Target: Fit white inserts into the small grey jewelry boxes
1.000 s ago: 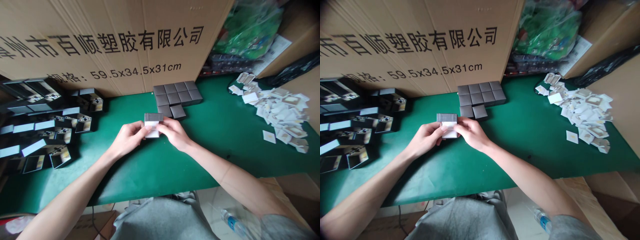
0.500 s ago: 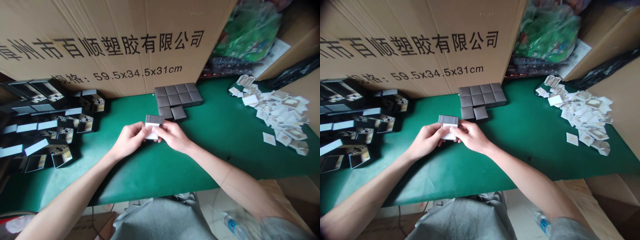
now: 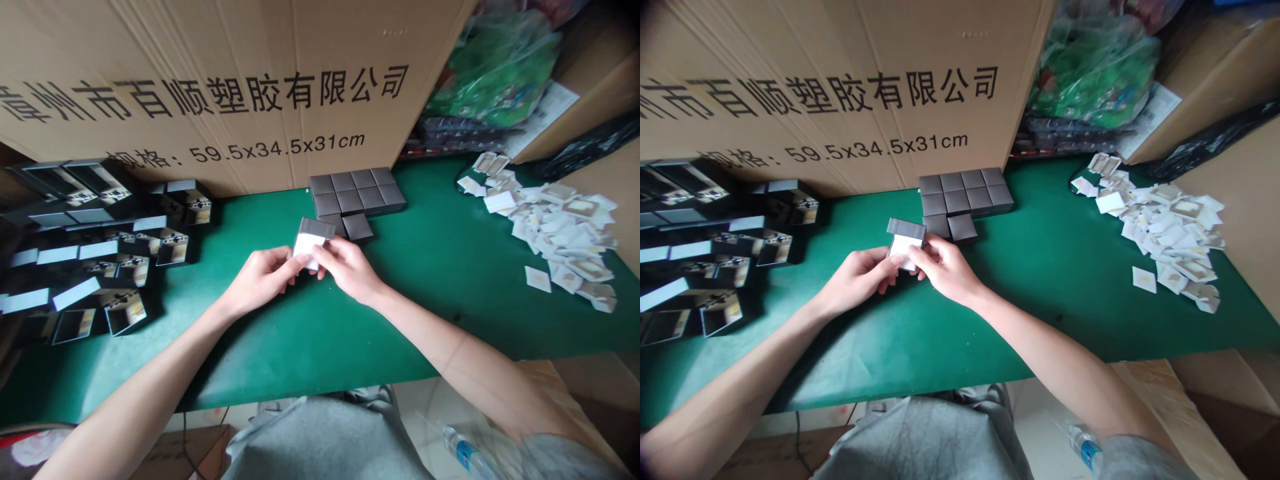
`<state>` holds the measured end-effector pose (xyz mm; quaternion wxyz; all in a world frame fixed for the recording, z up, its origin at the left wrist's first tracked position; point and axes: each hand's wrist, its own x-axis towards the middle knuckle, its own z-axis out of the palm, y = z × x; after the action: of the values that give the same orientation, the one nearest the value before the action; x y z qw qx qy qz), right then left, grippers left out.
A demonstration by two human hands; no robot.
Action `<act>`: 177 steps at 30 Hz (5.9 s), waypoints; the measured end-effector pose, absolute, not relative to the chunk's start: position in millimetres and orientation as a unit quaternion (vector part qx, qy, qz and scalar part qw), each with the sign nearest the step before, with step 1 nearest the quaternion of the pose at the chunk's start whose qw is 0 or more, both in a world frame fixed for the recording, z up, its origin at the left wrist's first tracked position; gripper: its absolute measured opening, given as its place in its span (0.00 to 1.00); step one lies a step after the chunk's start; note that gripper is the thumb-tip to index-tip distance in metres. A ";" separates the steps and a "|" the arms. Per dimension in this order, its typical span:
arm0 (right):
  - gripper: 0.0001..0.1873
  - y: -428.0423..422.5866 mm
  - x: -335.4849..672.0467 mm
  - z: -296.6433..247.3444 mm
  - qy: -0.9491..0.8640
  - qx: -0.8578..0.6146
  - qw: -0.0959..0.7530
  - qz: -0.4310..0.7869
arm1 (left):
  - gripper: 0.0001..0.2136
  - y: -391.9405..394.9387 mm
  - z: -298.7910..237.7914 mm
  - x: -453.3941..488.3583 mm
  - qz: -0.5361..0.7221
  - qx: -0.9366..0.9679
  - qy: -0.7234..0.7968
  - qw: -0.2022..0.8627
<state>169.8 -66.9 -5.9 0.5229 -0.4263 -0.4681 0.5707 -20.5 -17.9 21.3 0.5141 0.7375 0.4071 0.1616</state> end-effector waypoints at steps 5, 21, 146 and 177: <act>0.24 -69.0 172.6 -4.6 -0.478 -0.415 0.480 0.607 | 0.21 -20.2 20.8 -18.7 0.195 0.715 0.403 0.537; 0.30 -69.4 174.4 -5.5 -0.480 -0.402 0.464 0.626 | 0.21 -22.0 23.7 -17.0 0.190 0.709 0.391 0.556; 0.18 -75.1 175.2 0.8 -0.604 -0.542 0.488 0.321 | 0.22 -17.9 20.0 -22.0 0.204 0.726 0.418 0.506; 0.13 -74.8 175.2 0.6 -0.642 -0.541 0.470 0.271 | 0.26 -19.0 18.6 -19.8 0.192 0.751 0.386 0.500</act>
<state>175.2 -74.8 0.6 0.4704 -0.5408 -0.6424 0.2713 -19.8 -19.0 18.6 0.4997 0.7514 0.3860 0.1915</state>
